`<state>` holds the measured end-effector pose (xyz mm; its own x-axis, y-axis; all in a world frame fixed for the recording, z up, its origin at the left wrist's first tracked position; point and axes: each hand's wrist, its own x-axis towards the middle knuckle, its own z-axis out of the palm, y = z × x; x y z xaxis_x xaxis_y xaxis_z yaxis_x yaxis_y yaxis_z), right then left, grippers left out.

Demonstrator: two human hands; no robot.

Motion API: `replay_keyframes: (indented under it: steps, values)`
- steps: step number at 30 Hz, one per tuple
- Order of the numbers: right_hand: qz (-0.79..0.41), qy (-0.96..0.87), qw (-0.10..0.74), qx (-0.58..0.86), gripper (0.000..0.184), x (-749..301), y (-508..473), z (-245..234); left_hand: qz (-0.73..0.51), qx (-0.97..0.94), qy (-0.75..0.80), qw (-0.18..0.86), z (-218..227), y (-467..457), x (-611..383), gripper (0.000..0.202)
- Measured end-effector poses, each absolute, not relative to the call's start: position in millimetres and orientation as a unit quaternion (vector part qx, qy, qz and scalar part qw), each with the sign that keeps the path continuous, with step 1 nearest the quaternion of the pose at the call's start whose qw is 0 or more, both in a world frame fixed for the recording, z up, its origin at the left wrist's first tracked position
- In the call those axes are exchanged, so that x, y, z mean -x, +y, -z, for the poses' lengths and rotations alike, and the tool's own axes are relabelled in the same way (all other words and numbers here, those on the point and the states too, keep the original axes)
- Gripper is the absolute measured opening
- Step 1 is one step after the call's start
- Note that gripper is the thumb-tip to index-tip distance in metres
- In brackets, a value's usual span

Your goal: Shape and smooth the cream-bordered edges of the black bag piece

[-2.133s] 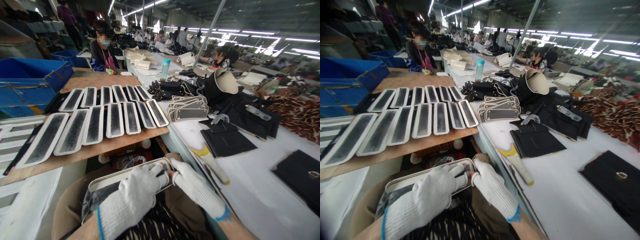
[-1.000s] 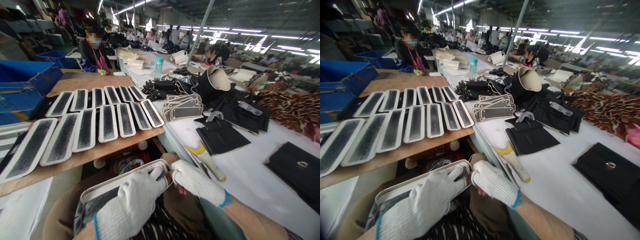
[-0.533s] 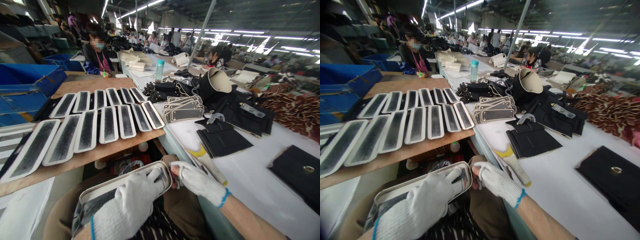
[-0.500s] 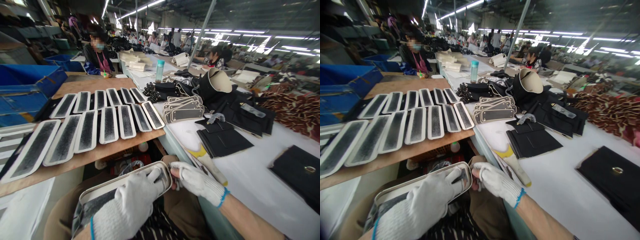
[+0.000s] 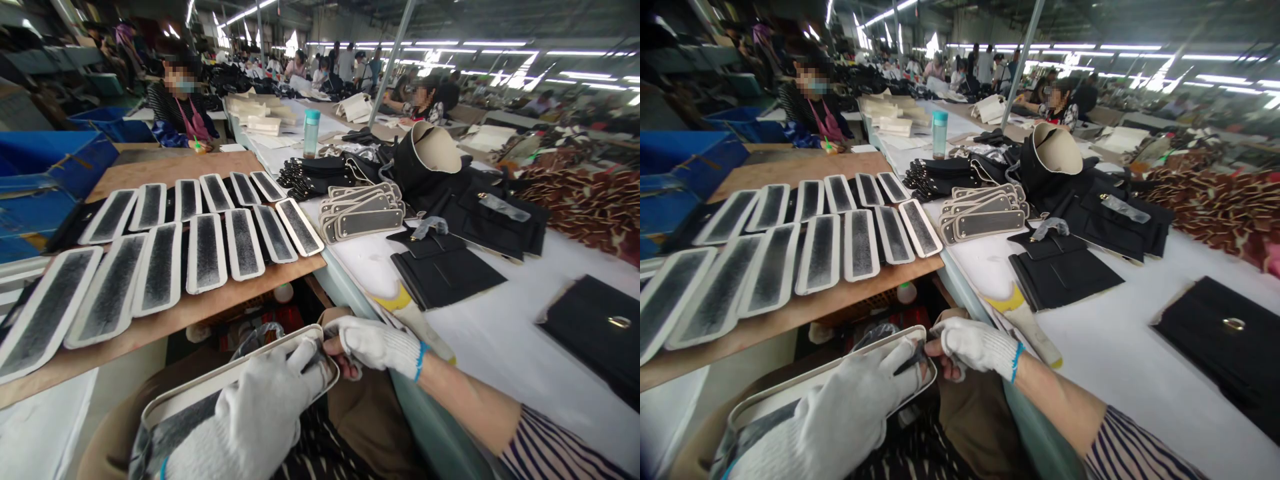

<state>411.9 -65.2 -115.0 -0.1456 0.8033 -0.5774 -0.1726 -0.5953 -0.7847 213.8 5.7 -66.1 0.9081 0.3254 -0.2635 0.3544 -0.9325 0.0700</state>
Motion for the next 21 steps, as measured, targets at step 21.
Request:
replay_keyframes:
  steps: [21]
  values:
    - [-0.601,-0.362,0.266,0.662,0.02,-400.0,-60.9,85.8,0.181,-0.972,0.12,0.095,48.2,17.1,-199.7,0.074]
